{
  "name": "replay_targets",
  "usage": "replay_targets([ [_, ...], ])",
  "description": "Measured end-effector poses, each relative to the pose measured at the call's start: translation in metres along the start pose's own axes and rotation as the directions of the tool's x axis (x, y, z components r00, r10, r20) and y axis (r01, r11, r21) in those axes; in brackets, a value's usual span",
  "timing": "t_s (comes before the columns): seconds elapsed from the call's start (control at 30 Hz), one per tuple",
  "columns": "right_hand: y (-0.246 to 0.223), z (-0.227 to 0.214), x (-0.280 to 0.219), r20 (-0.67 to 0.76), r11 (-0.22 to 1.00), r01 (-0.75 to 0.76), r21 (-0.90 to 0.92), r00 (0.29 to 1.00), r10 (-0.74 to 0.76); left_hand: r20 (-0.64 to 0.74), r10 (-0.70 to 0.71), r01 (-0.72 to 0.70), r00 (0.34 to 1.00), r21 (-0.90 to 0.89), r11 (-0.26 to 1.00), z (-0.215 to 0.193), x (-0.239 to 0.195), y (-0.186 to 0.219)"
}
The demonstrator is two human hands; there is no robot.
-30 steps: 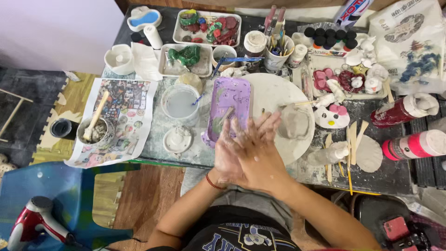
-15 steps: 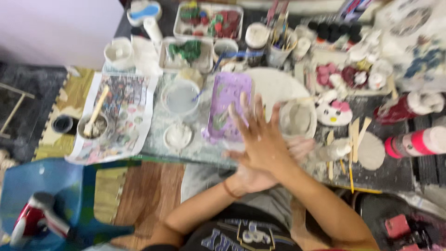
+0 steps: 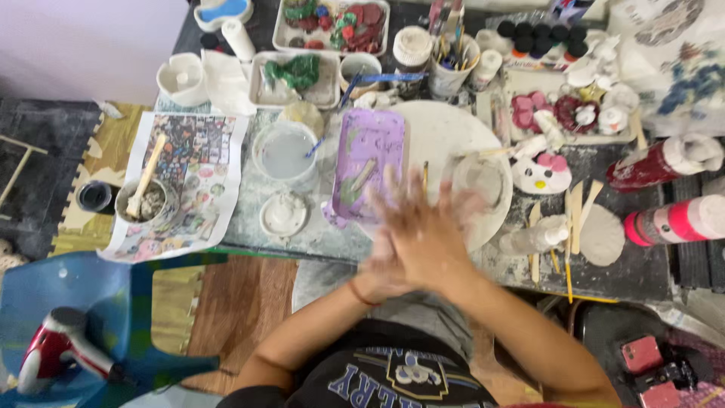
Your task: The person shapes a small clay bowl on a pottery wheel, using a brush to smooth the interior and exterior surfaces. They then roll a small piece of clay between their hands and attach it to the bowl's rim.
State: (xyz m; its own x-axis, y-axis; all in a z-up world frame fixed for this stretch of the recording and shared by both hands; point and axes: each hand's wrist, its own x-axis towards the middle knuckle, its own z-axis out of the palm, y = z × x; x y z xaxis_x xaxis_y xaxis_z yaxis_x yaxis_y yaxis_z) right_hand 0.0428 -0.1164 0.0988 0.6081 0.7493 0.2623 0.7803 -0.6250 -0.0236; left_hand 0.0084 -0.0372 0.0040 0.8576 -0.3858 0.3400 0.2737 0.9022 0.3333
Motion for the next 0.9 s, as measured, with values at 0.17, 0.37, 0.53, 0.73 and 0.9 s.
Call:
replay_targets([
  [0.17,0.008,0.0,0.007,-0.003,0.999,-0.03,-0.017,1.0,0.03,0.044,-0.017,0.017,0.999,0.0,1.0,0.006,0.001,-0.001],
  [0.37,0.004,0.0,0.011,0.067,0.995,-0.077,0.064,0.995,0.072,0.03,-0.031,0.032,0.999,-0.061,0.998,0.011,0.007,-0.014],
  [0.53,0.025,-0.033,0.007,-0.26,0.94,0.06,0.335,0.965,0.031,0.093,0.062,-0.057,0.994,-0.061,0.997,0.029,0.01,-0.005],
  [0.73,0.049,-0.075,-0.041,-0.288,0.86,0.066,0.506,0.953,0.096,-0.057,-0.158,0.14,0.986,-0.24,0.961,0.053,0.007,0.025],
  [0.9,0.041,-0.06,-0.056,-0.169,0.946,-0.028,0.324,0.982,0.087,-0.104,-0.241,0.21,0.965,-0.241,0.947,0.056,0.002,0.029],
])
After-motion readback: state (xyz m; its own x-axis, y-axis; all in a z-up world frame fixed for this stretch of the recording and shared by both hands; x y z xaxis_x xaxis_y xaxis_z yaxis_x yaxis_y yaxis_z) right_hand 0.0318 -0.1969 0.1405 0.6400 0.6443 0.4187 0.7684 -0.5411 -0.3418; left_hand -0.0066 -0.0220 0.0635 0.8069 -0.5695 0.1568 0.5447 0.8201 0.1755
